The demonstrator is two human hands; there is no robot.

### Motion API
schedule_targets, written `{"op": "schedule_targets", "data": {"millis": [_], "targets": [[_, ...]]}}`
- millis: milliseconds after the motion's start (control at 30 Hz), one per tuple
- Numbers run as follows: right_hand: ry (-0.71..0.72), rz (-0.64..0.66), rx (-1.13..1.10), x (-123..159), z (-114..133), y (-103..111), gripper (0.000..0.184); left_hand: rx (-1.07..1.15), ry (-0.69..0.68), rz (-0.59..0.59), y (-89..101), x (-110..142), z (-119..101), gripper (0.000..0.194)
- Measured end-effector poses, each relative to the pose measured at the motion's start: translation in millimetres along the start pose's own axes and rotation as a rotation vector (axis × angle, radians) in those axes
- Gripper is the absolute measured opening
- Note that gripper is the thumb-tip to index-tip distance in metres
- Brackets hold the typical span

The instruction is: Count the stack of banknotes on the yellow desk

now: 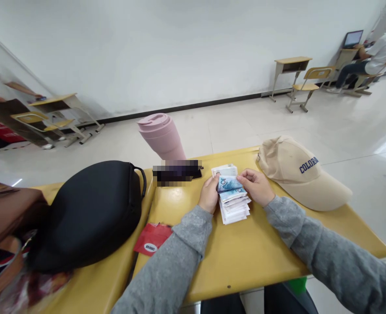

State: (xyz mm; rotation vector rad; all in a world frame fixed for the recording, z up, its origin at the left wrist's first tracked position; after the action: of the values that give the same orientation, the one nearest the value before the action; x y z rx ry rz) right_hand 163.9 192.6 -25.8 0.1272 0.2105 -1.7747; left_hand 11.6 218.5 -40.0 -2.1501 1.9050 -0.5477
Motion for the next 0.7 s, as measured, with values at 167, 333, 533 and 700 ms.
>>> {"op": "schedule_targets", "data": {"millis": [167, 333, 533, 700], "targets": [[0.011, -0.003, 0.021, -1.0, -0.8, 1.3, 0.029, 0.004, 0.006, 0.017, -1.1, 1.1, -0.6, 0.038], [0.014, -0.005, 0.038, -1.9, -2.8, 2.3, 0.028, -0.004, 0.0, 0.021, -0.3, 0.0, 0.9, 0.036], [0.014, -0.002, 0.042, -2.4, -2.8, 3.2, 0.029, -0.009, -0.009, 0.016, -0.6, 1.6, -0.9, 0.038], [-0.009, 0.031, 0.058, -2.1, -0.8, 3.2, 0.035, 0.007, 0.002, 0.021, -3.8, 6.2, -5.9, 0.04]]}}
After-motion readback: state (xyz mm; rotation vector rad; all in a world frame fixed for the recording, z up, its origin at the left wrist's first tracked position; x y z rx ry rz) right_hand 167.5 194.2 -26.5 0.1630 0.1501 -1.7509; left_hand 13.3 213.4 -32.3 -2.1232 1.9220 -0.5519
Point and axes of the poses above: each hand's wrist, its own x-axis away from the middle knuckle, its own y-axis out of the back of the hand, z = x × y, the point moved 2 cm from there along -x, towards the middle knuckle, and after that the axes turned 11 degrees about -z, right-handed, at the moved point
